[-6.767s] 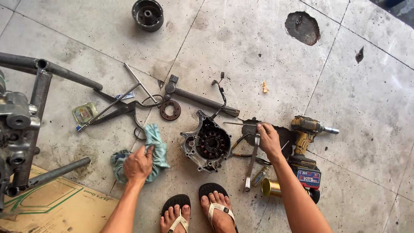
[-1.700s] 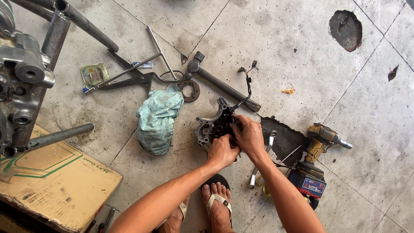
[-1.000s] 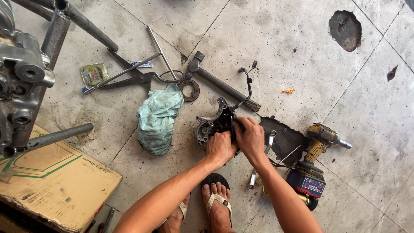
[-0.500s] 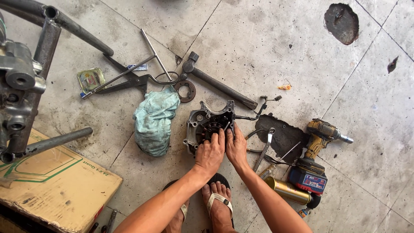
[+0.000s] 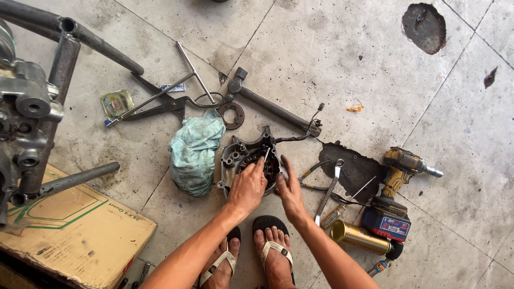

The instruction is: Inspecting and cleaning a motorcycle engine casing using a screwdriver and a cloth

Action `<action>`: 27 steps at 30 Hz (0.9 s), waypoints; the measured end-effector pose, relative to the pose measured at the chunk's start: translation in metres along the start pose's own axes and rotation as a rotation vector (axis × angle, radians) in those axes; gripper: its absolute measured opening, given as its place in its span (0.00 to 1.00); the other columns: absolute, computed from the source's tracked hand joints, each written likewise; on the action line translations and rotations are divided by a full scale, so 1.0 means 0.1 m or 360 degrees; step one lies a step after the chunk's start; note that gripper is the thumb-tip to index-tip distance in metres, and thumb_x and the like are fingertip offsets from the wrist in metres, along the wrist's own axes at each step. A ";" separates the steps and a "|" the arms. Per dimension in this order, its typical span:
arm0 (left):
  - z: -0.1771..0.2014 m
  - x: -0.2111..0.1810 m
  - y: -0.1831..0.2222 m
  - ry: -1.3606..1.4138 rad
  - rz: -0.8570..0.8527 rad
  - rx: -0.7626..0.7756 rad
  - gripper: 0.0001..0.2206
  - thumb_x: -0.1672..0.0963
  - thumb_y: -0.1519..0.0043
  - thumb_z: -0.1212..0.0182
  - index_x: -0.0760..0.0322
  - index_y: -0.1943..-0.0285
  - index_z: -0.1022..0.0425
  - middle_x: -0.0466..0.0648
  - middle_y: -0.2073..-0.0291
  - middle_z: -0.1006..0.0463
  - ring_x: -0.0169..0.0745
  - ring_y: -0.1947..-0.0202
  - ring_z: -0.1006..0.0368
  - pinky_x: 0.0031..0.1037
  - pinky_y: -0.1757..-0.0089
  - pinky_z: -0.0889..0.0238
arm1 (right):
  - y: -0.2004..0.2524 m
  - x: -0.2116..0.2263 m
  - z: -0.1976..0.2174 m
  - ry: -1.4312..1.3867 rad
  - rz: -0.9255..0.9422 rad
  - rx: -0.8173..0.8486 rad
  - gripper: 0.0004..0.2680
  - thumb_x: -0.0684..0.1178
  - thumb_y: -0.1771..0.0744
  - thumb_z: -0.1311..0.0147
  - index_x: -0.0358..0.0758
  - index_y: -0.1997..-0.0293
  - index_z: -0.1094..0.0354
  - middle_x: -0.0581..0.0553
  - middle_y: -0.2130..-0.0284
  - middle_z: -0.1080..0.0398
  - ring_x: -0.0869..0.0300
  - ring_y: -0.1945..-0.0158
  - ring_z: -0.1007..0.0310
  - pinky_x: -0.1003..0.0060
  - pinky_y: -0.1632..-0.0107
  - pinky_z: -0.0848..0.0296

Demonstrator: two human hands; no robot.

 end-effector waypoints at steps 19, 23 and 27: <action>0.30 -0.20 0.26 0.0905 0.0396 -0.0005 0.14 0.53 0.33 0.46 0.55 0.44 0.18 0.57 0.57 0.16 0.61 0.51 0.22 0.45 0.55 0.30 | 0.41 0.48 -0.05 -0.0166 0.0060 -0.0467 0.30 0.68 0.34 0.53 0.54 0.23 0.58 0.27 0.43 0.42 0.38 0.41 0.37 0.40 0.41 0.36; 0.26 -0.17 0.23 0.0735 0.0487 0.0058 0.15 0.53 0.34 0.47 0.62 0.44 0.19 0.59 0.55 0.16 0.65 0.49 0.23 0.49 0.49 0.32 | 0.39 0.46 -0.07 -0.0139 0.0116 -0.0424 0.27 0.66 0.34 0.52 0.58 0.25 0.54 0.31 0.46 0.39 0.41 0.44 0.34 0.42 0.42 0.33; 0.33 -0.34 0.22 0.0859 0.0548 -0.0044 0.16 0.53 0.32 0.49 0.62 0.45 0.18 0.61 0.56 0.17 0.66 0.49 0.23 0.48 0.49 0.32 | 0.34 0.48 -0.04 -0.0279 0.0119 -0.0445 0.27 0.66 0.34 0.52 0.55 0.26 0.51 0.32 0.50 0.40 0.46 0.51 0.34 0.47 0.49 0.26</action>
Point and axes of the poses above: each hand's wrist, its own y-axis away from the middle knuckle, its own z-axis out of the back of the hand, x = y × z, the point moved 6 cm from there along -y, towards the middle knuckle
